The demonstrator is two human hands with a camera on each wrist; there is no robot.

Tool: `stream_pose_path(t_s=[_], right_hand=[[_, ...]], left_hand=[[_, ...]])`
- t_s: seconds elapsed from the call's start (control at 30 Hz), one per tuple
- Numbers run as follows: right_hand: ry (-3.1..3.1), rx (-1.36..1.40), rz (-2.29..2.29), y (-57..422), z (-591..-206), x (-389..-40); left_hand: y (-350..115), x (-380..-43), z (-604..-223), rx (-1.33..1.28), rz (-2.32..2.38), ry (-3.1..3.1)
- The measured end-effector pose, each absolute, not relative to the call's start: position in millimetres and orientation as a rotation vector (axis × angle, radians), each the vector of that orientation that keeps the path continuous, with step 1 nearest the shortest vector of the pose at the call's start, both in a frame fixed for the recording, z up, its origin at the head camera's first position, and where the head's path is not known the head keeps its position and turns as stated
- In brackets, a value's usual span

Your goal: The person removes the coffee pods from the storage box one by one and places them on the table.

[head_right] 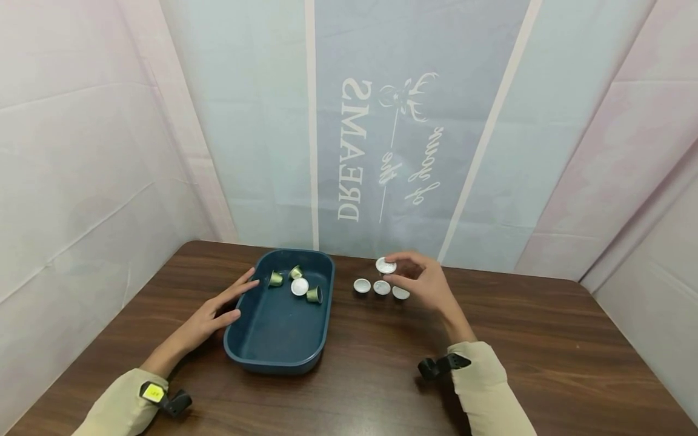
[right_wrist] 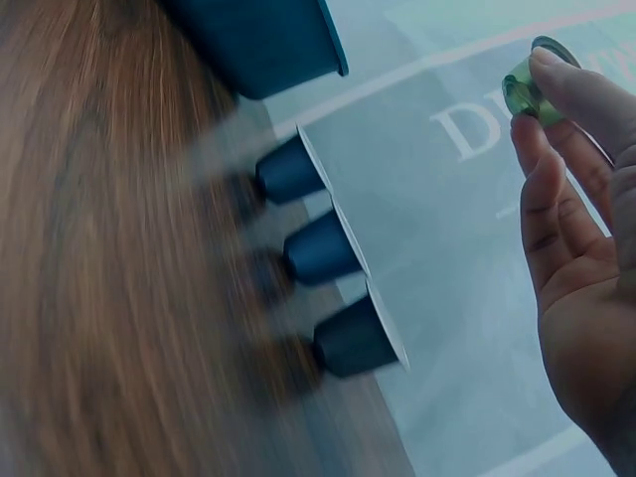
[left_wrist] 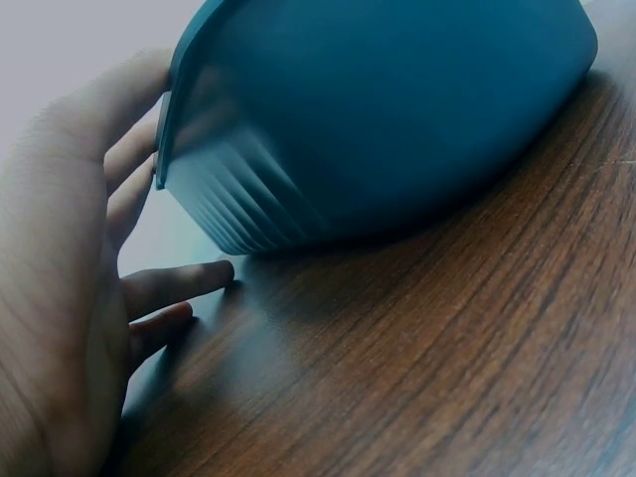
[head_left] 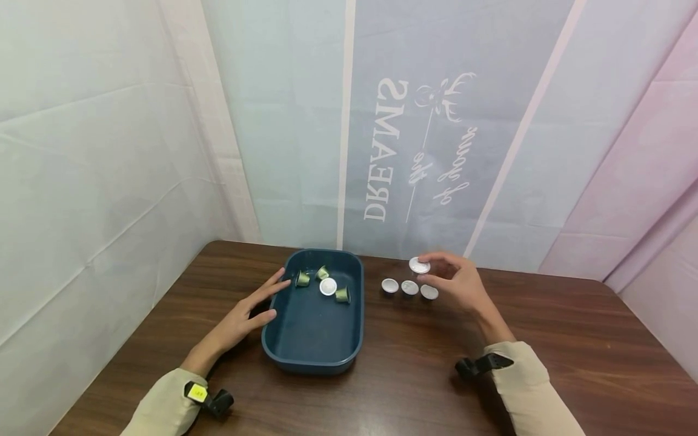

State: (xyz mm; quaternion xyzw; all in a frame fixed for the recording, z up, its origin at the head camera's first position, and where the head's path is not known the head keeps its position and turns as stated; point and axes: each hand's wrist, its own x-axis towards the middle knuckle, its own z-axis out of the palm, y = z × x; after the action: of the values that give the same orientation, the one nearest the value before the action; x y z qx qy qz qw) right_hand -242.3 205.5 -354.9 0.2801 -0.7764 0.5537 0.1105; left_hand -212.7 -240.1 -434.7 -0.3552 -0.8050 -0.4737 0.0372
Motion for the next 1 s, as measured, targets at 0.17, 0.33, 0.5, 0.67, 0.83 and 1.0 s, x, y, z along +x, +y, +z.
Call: stream_pose_path(t_s=[0.17, 0.33, 0.5, 0.67, 0.83, 1.0], right_hand=[[-2.267, 0.758, 1.608, 219.3, -357.7, -239.6], [-2.258, 0.716, 1.606, 234.5, -365.3, -238.1], [-2.284, 0.684, 1.579, 248.6, -373.6, -237.3], [-2.302, 0.637, 1.572, 258.8, -380.7, -236.1], [-2.341, 0.596, 1.562, 265.2, -389.0, -235.7], [-2.37, 0.573, 1.576, 269.3, -395.4, -235.6]], left_hand=[[-241.4, -214.2, -436.9, -1.092, -1.461, -2.472], [-241.0, -213.9, -436.1, -1.09, -1.465, -2.475], [-240.2, -213.5, -434.7, -1.086, -1.469, -2.474], [-239.9, -213.2, -434.2, -1.081, -1.465, -2.476], [-240.1, -213.1, -433.7, -1.084, -1.46, -2.476], [-240.2, -213.4, -433.4, -1.089, -1.466, -2.474]])
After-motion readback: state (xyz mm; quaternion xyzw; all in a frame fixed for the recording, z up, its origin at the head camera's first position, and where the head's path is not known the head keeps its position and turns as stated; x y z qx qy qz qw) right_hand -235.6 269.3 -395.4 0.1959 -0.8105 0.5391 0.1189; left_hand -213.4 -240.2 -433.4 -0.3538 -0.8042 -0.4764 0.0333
